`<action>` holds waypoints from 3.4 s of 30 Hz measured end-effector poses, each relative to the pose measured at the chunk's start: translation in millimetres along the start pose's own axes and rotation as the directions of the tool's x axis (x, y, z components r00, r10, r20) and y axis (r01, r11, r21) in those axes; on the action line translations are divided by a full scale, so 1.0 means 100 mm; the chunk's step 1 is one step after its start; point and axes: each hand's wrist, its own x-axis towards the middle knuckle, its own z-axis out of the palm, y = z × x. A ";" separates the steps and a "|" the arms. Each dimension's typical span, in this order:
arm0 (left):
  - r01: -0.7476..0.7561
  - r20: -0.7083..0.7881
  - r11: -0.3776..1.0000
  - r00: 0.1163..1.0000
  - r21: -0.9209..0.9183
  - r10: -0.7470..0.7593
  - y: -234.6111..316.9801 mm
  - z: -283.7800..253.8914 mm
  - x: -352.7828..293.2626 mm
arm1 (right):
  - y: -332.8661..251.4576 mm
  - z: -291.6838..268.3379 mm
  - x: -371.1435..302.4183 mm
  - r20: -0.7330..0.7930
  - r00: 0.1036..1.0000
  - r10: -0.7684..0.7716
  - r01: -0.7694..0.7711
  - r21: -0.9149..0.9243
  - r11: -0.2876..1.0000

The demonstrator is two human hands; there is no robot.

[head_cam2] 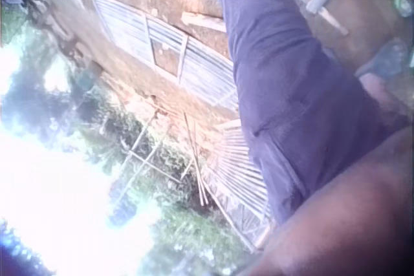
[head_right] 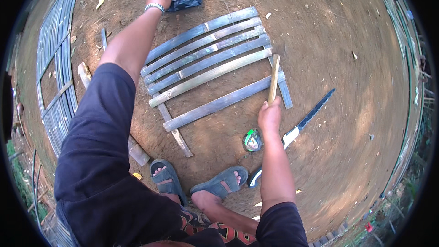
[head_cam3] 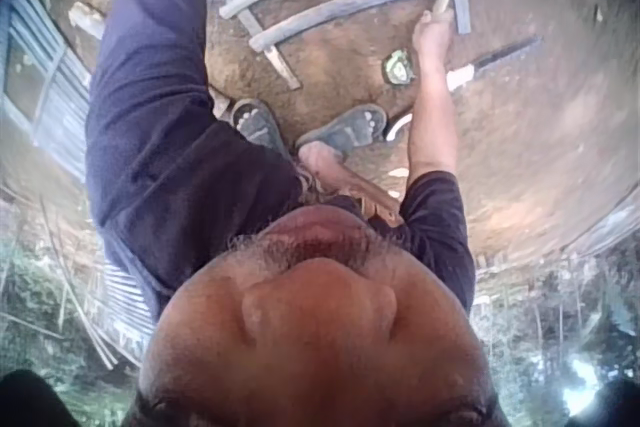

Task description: The person assembles a rectangular bamboo frame by arranging split bamboo strips on the ground. They use a hammer to drive nails into the joints to secure the pieces together, occasionally adjusting the alignment of the strips.

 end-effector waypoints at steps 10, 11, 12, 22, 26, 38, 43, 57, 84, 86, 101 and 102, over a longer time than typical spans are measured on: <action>0.115 0.165 0.982 0.982 -0.147 -0.090 0.11 0.13 -0.08 | 0.00 0.00 -0.01 -0.051 0.998 0.025 -0.026 -0.022 0.999; 0.259 0.185 0.881 0.962 -0.395 -0.199 0.34 -0.09 -0.18 | 0.00 0.01 0.00 -0.060 0.998 0.018 -0.019 -0.021 1.000; 0.301 0.209 0.884 0.948 -0.358 -0.238 0.44 -0.25 -0.26 | -0.02 0.02 -0.01 -0.059 0.998 0.009 -0.011 -0.021 1.000; -0.146 0.140 0.957 0.984 0.253 0.113 0.01 -0.20 0.04 | -0.03 0.09 0.02 -0.054 0.998 -0.019 0.021 0.041 0.999; -0.377 -0.038 0.921 0.926 -0.102 0.375 0.00 -0.23 -0.07 | 0.00 0.07 0.01 -0.065 0.998 0.002 0.000 0.032 0.999; 0.259 0.368 0.866 0.925 -0.428 -0.094 -0.63 -1.17 -1.23 | 0.09 0.06 0.04 -0.058 0.992 -0.116 0.114 -0.041 0.993; 0.566 0.530 0.780 0.762 -0.267 -0.372 -0.64 -1.43 -2.26 | 0.13 0.06 0.07 -0.027 0.996 -0.083 0.080 -0.084 0.993; 0.581 0.015 0.593 0.722 -0.558 -0.692 -0.34 -0.80 -4.00 | 0.14 0.12 0.10 -0.040 0.993 -0.113 0.105 -0.162 0.981; 0.534 -0.237 0.701 0.689 -0.473 -0.685 -0.33 -0.46 -4.21 | 0.20 0.11 0.13 -0.003 1.000 -0.031 0.030 -0.141 0.990; 0.529 -0.249 0.710 0.691 -0.466 -0.678 -0.38 -0.42 -4.24 | 0.19 0.12 0.11 -0.027 0.998 -0.063 0.058 -0.144 0.988; 0.405 -0.328 0.750 0.717 -0.523 -0.616 -0.33 -0.39 -4.18 | 0.68 0.26 0.32 -0.062 0.974 -0.217 0.210 -0.105 0.972; 0.403 -0.333 0.764 0.725 -0.505 -0.603 -0.33 -0.39 -4.17 | 0.70 0.27 0.33 -0.068 0.971 -0.230 0.223 -0.097 0.970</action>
